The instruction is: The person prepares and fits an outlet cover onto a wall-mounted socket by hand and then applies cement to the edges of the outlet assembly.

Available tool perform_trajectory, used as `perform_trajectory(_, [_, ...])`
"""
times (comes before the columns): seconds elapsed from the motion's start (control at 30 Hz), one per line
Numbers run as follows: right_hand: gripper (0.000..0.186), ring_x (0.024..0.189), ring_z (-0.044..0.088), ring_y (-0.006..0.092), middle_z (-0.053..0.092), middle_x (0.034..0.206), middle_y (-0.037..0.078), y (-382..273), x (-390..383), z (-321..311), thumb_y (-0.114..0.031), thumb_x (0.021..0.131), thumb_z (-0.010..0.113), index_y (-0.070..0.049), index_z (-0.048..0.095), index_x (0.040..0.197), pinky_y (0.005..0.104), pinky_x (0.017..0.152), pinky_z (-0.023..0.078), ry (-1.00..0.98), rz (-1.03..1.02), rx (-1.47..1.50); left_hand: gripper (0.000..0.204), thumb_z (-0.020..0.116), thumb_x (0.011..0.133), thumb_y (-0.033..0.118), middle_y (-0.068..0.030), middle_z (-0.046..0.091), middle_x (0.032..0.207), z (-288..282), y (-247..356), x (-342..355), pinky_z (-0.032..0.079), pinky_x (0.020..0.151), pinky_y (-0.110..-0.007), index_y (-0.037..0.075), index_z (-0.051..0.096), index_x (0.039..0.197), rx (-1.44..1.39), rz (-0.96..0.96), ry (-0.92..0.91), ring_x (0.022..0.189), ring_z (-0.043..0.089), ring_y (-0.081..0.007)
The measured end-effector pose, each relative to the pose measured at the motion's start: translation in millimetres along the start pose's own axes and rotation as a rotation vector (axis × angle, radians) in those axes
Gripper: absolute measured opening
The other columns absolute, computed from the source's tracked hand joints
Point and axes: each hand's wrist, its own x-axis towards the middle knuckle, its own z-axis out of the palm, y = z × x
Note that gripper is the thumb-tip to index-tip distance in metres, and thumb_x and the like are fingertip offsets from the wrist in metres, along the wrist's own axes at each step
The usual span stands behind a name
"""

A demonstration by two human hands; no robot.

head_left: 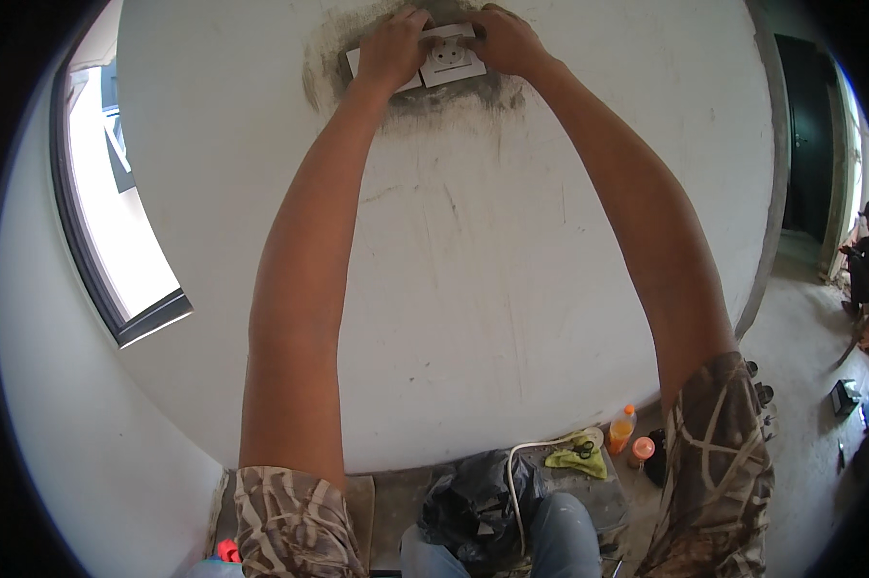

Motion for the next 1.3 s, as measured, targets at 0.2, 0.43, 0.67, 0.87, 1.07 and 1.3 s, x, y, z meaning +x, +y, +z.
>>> perform_trajectory(0.2, [0.033,0.094,0.061,0.0376,0.063,0.097,0.017,1.1,2.0,3.4,-0.028,0.088,0.069,-0.013,0.067,0.116,0.0497,0.084,0.048,0.090,-0.003,0.081,0.029,0.069,0.089,0.025,-0.0214,0.068,0.111,-26.7,12.1,8.6,0.049,0.093,-0.048,0.003,0.069,0.107,-0.269,-0.027,-0.082,0.107,0.064,-0.0401])
perform_trajectory(0.43, [0.035,0.100,0.063,0.0358,0.069,0.104,0.016,-10.6,-8.7,-6.7,-0.026,0.086,0.070,-0.016,0.069,0.119,0.0467,0.089,0.049,0.245,-0.144,0.209,0.029,0.071,0.087,0.027,-0.0176,0.071,0.109,-25.7,13.3,2.4,0.050,0.092,-0.047,0.005,0.073,0.107,-0.321,-0.147,-0.071,0.111,0.064,-0.0359])
perform_trajectory(0.67, [0.036,0.094,0.071,0.0304,0.075,0.105,0.013,0.6,7.0,0.4,-0.023,0.079,0.077,-0.021,0.076,0.115,0.0412,0.085,0.055,0.084,0.136,0.200,0.029,0.072,0.087,0.029,-0.0160,0.071,0.107,-7.1,4.3,-2.9,0.049,0.095,-0.044,0.006,0.076,0.103,-0.268,-0.023,0.059,0.109,0.063,-0.0354])
perform_trajectory(0.87, [0.037,0.090,0.073,0.0242,0.076,0.105,0.012,1.7,9.9,2.9,-0.029,0.078,0.080,-0.022,0.077,0.114,0.0357,0.082,0.057,0.080,0.228,0.317,0.050,0.070,0.090,0.041,-0.0081,0.063,0.128,9.6,3.7,-30.0,0.049,0.098,-0.047,0.007,0.065,0.127,-0.059,0.096,0.198,0.122,0.058,-0.0295])
perform_trajectory(1.07, [0.046,0.105,0.065,0.0316,0.071,0.111,0.013,-2.0,-2.5,15.9,-0.031,0.073,0.083,-0.016,0.073,0.116,0.0434,0.093,0.052,0.266,0.050,-0.003,0.064,0.069,0.089,0.053,-0.0009,0.055,0.142,-2.6,35.3,-57.8,0.039,0.105,-0.053,0.014,0.059,0.138,0.239,0.024,0.104,0.131,0.052,-0.0245])
perform_trajectory(1.3, [0.065,0.122,0.055,0.0332,0.057,0.135,0.012,-37.6,-40.9,-8.5,-0.025,0.082,0.073,-0.019,0.053,0.143,0.0472,0.102,0.048,0.062,0.029,-0.209,0.068,0.076,0.084,0.036,-0.0198,0.053,0.139,-36.3,44.9,-47.7,0.037,0.109,-0.056,0.005,0.054,0.140,0.005,-0.052,-0.082,0.132,0.049,-0.0338])
